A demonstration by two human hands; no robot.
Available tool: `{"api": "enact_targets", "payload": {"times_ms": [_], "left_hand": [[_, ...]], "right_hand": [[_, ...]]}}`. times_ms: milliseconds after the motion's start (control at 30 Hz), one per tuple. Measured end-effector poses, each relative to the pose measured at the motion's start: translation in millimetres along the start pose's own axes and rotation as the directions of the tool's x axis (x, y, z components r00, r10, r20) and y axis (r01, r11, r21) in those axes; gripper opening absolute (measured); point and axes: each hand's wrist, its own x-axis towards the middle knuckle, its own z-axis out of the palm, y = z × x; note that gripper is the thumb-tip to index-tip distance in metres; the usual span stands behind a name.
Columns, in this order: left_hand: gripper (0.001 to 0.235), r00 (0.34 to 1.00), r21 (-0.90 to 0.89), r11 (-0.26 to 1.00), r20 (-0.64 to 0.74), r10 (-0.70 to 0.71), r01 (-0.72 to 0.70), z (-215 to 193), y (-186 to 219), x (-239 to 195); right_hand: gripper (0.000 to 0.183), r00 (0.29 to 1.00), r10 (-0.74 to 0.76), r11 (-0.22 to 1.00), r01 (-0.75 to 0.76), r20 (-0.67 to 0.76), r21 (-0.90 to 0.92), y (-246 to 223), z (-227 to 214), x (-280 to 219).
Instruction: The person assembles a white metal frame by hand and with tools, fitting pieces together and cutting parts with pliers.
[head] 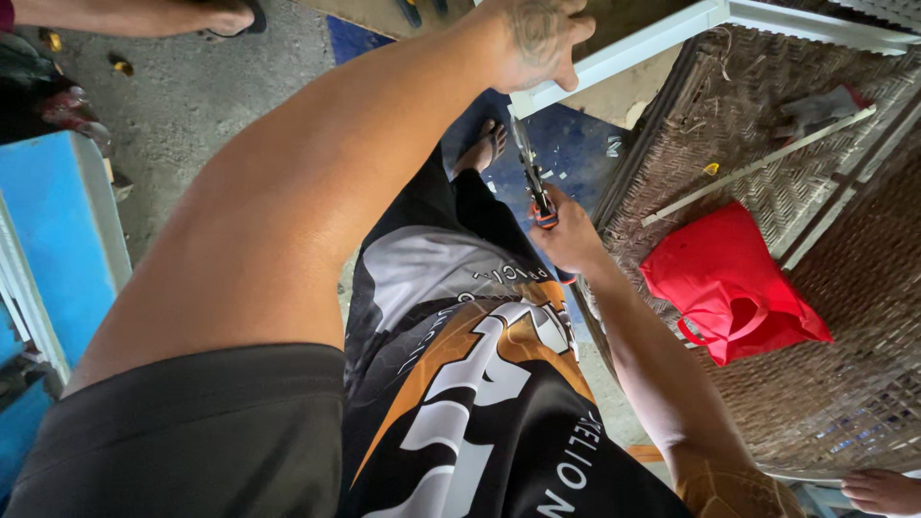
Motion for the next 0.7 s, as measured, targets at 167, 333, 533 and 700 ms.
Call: {"api": "enact_targets", "payload": {"times_ms": [167,333,533,700], "left_hand": [[0.056,0.999,0.033,0.999,0.043,-0.031,0.029,-2.7,4.6,-1.3],[0.054,0.997,0.070,0.996,0.059,-0.058,0.054,-6.7,6.9,-2.4],[0.059,0.982,0.140,0.986,0.152,-0.110,0.089,-17.3,11.1,-4.4],[0.055,0.991,0.079,0.992,0.084,-0.103,0.097,-14.4,9.4,-4.6]], "right_hand": [[0.022,0.996,0.083,0.996,-0.083,0.022,-0.038,-7.7,-2.8,1.8],[0.024,0.999,0.029,0.999,-0.029,-0.016,-0.024,-9.9,-2.2,2.1],[0.023,0.999,0.026,0.999,-0.027,-0.023,-0.033,-11.5,-2.7,3.4],[0.022,0.999,-0.016,0.998,0.013,-0.047,-0.066,-10.5,-2.2,4.4]]}}
